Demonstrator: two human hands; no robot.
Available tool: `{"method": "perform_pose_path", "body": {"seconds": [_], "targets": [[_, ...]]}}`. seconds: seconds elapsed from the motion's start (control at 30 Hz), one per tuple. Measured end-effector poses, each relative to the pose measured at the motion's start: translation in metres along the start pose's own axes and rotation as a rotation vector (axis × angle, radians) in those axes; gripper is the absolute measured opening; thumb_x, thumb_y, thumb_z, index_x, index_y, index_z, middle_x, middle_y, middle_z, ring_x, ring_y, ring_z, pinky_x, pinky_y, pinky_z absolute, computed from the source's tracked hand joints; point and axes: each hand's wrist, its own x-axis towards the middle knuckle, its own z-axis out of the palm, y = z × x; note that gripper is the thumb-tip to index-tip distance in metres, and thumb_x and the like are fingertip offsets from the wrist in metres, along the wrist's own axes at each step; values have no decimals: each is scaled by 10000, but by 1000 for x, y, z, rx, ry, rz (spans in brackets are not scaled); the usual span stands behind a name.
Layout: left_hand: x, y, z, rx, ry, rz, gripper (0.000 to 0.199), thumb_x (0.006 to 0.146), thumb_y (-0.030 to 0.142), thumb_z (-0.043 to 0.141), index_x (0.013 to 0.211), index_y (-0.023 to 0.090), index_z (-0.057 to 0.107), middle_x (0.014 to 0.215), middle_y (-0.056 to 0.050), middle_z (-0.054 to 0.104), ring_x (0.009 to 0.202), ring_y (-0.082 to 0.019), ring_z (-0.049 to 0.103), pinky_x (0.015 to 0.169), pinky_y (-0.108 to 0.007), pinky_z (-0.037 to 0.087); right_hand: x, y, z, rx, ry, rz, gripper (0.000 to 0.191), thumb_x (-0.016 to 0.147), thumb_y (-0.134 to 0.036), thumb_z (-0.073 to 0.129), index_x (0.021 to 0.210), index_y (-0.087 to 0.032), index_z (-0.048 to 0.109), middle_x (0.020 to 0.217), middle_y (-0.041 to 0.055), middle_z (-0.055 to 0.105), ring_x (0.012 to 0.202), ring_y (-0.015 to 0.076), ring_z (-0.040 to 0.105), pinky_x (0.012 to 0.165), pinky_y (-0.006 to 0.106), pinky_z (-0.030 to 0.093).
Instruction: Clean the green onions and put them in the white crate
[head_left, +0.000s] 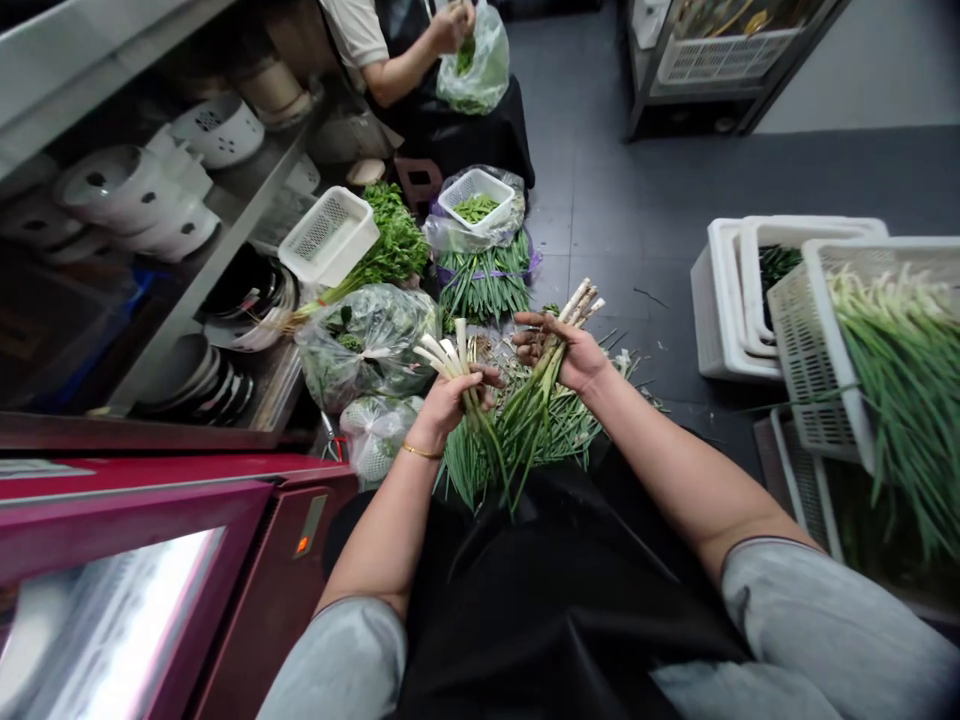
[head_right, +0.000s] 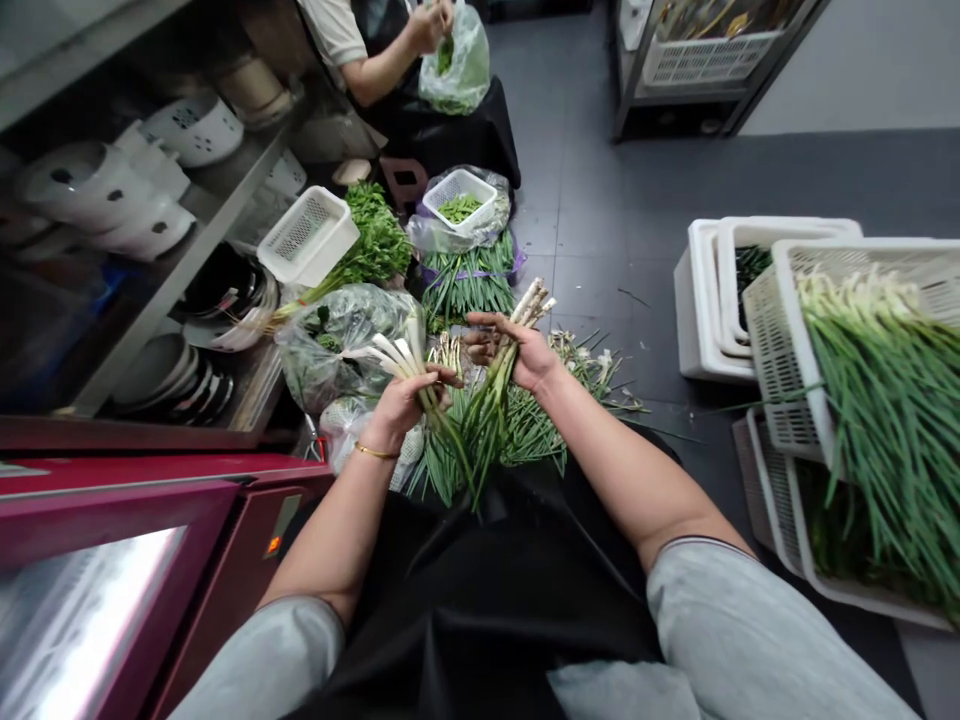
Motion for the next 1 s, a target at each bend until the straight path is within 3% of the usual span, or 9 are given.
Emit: {"method": "perform_pose_path", "body": {"seconds": [0.07, 0.13, 0.3, 0.47, 0.57, 0.67, 0.8, 0.87, 1.0], "targets": [[4, -13, 11, -3, 63, -35, 359, 687, 362, 718, 957, 126, 700, 676, -22, 642, 437, -68, 417, 460, -237, 329, -1, 3, 5, 34, -6, -11, 275, 950, -336, 456, 1027, -173, 664, 840, 53, 738, 720, 146, 683, 704, 308, 567], [8, -25, 22, 54, 96, -10, 378, 651, 345, 772, 957, 135, 698, 638, 3, 612, 450, -64, 410, 464, -229, 317, 1, 11, 10, 32, -8, 5, 264, 947, -331, 465, 1015, -174, 666, 860, 52, 740, 733, 154, 690, 703, 320, 575], [11, -30, 28, 93, 31, -28, 344, 655, 385, 794, 859, 128, 689, 562, 25, 538, 463, -72, 414, 477, -228, 327, 10, 28, 16, -70, 163, -126, 184, 873, -336, 621, 895, -159, 668, 791, 38, 717, 681, 136, 678, 658, 268, 566], [12, -22, 29, 75, -72, 39, 593, 538, 252, 853, 1093, 174, 659, 869, -28, 672, 775, -154, 601, 712, -265, 451, 14, 32, 11, -266, 302, -76, 319, 823, -485, 657, 780, -169, 633, 620, 30, 658, 475, 136, 573, 486, 284, 520], [11, -20, 24, 119, -60, -26, 454, 526, 266, 857, 925, 150, 672, 740, -2, 631, 630, -110, 541, 599, -239, 410, 12, 25, 2, -555, 282, -107, 407, 761, -585, 678, 726, -183, 627, 555, 26, 620, 449, 133, 534, 426, 262, 464], [9, -15, 10, 178, -40, -101, 366, 533, 318, 856, 747, 140, 618, 588, 40, 524, 461, -52, 384, 442, -220, 262, 6, 14, -6, -750, 231, -159, 429, 704, -603, 717, 711, -183, 628, 483, -8, 549, 429, 107, 482, 380, 221, 373], [7, -1, -6, 109, 57, -61, 398, 513, 342, 857, 716, 149, 574, 550, 61, 465, 422, -42, 349, 409, -222, 211, -4, 0, -9, -611, 43, -75, 392, 706, -524, 744, 815, -161, 641, 415, -74, 405, 353, 71, 333, 334, 214, 218], [6, 5, -11, 83, 157, -4, 391, 518, 346, 850, 712, 152, 572, 524, 71, 436, 413, -43, 337, 410, -222, 211, -6, -6, -9, -499, 118, -183, 335, 688, -446, 776, 791, -168, 620, 409, -97, 337, 353, 59, 279, 342, 214, 202], [8, 8, -11, 116, 303, 98, 351, 534, 335, 836, 673, 156, 568, 523, 64, 451, 443, -56, 358, 447, -229, 264, -1, -4, -5, -346, 339, -423, 289, 759, -475, 693, 808, -215, 576, 468, -92, 324, 386, 61, 258, 368, 216, 197]]}}
